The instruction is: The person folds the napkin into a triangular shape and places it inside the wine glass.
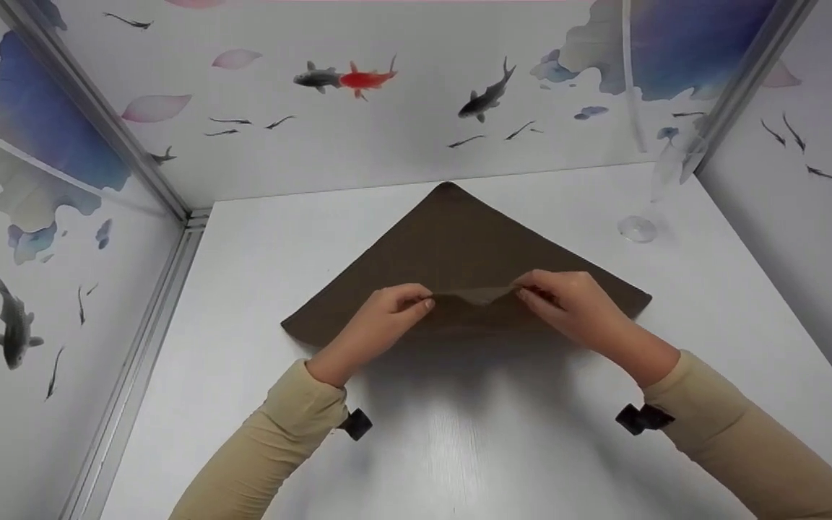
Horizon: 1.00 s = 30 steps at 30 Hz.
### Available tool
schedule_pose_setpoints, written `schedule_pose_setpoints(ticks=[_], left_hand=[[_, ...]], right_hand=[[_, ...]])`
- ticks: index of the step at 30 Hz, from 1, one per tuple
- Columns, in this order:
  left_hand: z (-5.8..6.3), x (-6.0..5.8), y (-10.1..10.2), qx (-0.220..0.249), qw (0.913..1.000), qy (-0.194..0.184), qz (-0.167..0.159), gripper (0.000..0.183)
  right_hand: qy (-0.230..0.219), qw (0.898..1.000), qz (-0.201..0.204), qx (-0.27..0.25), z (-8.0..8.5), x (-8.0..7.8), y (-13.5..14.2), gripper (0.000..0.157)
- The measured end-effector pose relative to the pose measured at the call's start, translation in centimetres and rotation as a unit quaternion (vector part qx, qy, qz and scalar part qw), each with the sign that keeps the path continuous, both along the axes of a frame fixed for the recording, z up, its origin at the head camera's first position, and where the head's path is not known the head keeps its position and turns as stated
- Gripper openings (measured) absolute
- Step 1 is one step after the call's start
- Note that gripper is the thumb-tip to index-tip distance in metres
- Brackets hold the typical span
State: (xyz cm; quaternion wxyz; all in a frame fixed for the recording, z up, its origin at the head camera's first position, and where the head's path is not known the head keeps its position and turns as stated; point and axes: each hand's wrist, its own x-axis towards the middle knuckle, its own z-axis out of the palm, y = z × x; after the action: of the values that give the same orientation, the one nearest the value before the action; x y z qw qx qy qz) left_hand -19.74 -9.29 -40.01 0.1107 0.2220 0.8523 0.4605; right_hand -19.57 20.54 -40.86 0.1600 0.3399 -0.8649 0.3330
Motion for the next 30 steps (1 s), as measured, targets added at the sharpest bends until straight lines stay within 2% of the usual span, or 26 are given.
schedule_pose_setpoints(ticks=[5, 11, 15, 18, 21, 26, 30], left_hand=[[0.0, -1.2, 0.0, 0.013, 0.9998, 0.012, 0.009, 0.017], [-0.4, -2.6, 0.0, 0.028, 0.9994, -0.003, 0.019, 0.018], [-0.7, -3.4, 0.0, 0.034, 0.9990, -0.007, 0.026, 0.020], [-0.9, -4.2, 0.1, 0.039, 0.9987, -0.005, 0.031, 0.019], [-1.1, -4.8, 0.3, 0.039, 0.9986, -0.007, 0.036, 0.018], [-1.9, -5.9, 0.3, 0.030, 0.9980, -0.030, 0.046, 0.025], [-2.8, -6.7, -0.3, 0.011, 0.9967, -0.058, 0.055, 0.043]], right_hand=[[0.020, 0.999, 0.004, -0.030, 0.2, -1.3, -0.7, 0.019], [0.063, 0.997, 0.016, -0.045, 0.1, -2.7, -1.3, 0.026], [0.093, 0.994, 0.043, -0.034, -0.1, -3.9, -1.5, 0.030], [0.098, 0.994, 0.052, -0.015, -0.1, -4.5, -1.6, 0.032], [0.061, 0.997, 0.036, 0.003, 0.0, -5.1, -1.8, 0.033], [-0.045, 0.999, -0.005, 0.012, 0.3, -5.9, -2.3, 0.030], [-0.074, 0.997, -0.022, 0.031, 0.4, -6.6, -2.8, 0.027]])
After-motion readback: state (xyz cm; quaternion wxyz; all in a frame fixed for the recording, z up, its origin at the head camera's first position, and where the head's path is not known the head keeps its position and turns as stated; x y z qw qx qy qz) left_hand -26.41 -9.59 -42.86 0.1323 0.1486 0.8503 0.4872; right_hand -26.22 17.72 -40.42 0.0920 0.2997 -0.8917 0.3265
